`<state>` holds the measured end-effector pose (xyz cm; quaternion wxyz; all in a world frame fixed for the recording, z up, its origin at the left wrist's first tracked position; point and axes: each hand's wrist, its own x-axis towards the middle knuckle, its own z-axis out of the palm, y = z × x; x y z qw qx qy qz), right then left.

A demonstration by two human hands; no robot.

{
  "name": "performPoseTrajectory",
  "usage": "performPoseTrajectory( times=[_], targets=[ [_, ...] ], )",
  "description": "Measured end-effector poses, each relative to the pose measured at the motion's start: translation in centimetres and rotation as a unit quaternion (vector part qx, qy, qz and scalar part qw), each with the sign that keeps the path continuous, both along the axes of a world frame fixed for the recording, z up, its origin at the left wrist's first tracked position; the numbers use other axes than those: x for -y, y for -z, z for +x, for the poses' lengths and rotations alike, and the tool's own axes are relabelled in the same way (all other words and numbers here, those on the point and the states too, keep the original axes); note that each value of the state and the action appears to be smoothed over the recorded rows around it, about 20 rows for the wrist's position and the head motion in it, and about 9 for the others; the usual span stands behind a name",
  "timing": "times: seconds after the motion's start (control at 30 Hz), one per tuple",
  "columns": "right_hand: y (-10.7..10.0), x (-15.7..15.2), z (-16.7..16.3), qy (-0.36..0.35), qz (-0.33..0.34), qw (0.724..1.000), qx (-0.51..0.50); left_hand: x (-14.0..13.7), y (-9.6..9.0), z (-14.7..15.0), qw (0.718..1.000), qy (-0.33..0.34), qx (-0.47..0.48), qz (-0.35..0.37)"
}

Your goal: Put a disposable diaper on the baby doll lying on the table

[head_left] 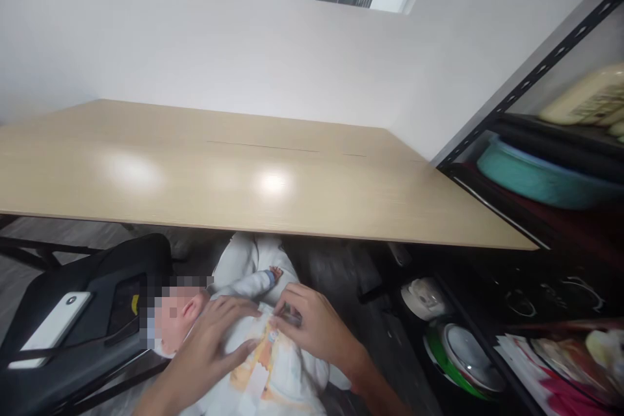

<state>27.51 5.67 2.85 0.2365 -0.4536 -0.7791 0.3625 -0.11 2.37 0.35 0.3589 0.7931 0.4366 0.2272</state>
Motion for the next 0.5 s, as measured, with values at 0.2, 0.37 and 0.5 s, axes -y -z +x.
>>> performPoseTrajectory(
  times=[0.2, 0.37, 0.5],
  targets=[
    [1.4, -0.9, 0.2, 0.009, 0.042, 0.999, -0.012, 0.3, -0.8, 0.2, 1.000, 0.020, -0.015, 0.019],
    [3.5, -3.7, 2.6, 0.148, 0.058, 0.984, 0.079, 0.5, -1.1, 0.1, 0.999, 0.033, -0.012, 0.021],
    [0.5, -1.6, 1.5, 0.127, 0.076, 0.987, 0.055, 0.6, -1.0, -0.1, 0.999, 0.036, -0.016, 0.008]
  ],
)
